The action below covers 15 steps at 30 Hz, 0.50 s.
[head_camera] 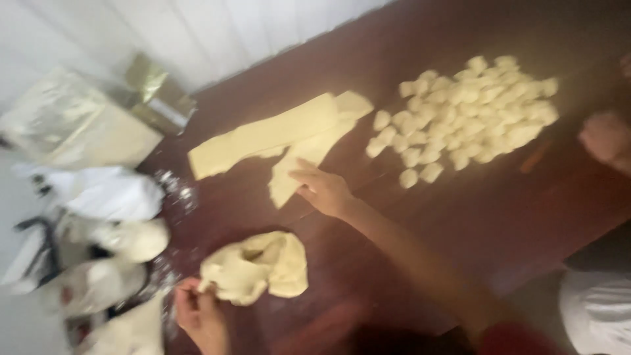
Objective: The recorder rolls out and portions dough into small balls on a workbench.
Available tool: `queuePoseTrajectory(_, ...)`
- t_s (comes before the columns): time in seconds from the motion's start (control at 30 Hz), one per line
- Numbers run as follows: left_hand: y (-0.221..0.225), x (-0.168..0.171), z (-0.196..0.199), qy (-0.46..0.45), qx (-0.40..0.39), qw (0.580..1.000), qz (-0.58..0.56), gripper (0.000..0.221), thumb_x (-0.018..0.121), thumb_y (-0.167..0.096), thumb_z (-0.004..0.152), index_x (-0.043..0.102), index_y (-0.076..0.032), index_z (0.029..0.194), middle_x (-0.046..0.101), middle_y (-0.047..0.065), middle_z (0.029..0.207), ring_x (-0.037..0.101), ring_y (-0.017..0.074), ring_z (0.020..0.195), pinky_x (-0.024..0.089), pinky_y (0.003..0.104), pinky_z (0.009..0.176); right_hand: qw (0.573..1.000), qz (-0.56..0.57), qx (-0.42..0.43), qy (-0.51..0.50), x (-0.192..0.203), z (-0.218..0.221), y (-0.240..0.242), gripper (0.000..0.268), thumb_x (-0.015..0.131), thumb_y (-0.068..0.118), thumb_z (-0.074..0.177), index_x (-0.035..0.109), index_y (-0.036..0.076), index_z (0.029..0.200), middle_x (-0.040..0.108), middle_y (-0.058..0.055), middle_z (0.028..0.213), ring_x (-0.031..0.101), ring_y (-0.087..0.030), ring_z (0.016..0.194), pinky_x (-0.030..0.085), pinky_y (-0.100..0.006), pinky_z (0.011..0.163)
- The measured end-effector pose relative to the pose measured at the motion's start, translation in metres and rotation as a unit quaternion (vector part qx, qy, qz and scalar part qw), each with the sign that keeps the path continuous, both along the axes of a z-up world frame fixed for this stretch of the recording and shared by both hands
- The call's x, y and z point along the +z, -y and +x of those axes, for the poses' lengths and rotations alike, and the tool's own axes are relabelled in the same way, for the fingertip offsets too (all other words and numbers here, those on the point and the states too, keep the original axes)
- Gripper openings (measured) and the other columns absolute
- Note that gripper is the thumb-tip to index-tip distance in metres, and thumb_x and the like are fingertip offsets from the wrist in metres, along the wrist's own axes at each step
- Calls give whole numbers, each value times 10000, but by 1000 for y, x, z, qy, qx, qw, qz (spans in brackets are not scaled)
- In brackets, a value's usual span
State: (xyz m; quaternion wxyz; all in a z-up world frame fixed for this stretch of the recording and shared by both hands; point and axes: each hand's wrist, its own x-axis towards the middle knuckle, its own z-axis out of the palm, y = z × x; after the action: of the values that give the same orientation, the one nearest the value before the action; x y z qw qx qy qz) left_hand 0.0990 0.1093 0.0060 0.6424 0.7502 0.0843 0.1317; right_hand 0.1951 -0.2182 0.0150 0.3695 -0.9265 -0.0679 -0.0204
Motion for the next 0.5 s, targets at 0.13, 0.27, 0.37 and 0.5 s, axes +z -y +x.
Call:
queuePoseTrajectory(0.13,30,50,-52,-60,28,995,-73,142,656,-26,906,594,-76,1023,576,-7,872,517,51,686,434,204,506,976,193,45,-93,45,-95,-52,576,704,259,1007,487,-4,1471,517,-213,1529,519,-302,1421,414,-396,1157)
queuePoseTrajectory(0.27,76,42,-68,-51,33,976,-210,110,657,9,941,589,-45,1009,572,46,869,523,93,651,441,231,497,972,193,130,-19,37,-188,-69,612,731,333,974,532,21,1461,579,-190,1509,564,-279,1424,487,-391,1160)
queuePoseTrajectory(0.37,134,89,-78,-8,20,932,-363,154,594,65,925,542,-23,1040,630,111,958,687,211,770,618,360,593,860,480,56,-166,43,-222,-41,807,739,333,945,277,90,1561,548,-125,1491,556,-282,1370,472,-416,1146)
queuePoseTrajectory(0.5,177,142,-84,-23,-233,902,-363,448,594,-55,931,497,-54,1368,661,114,1244,708,302,1089,597,476,961,824,537,-63,-173,24,-254,69,665,737,274,892,496,-45,1423,603,-154,1325,612,-245,1154,540,-411,940)
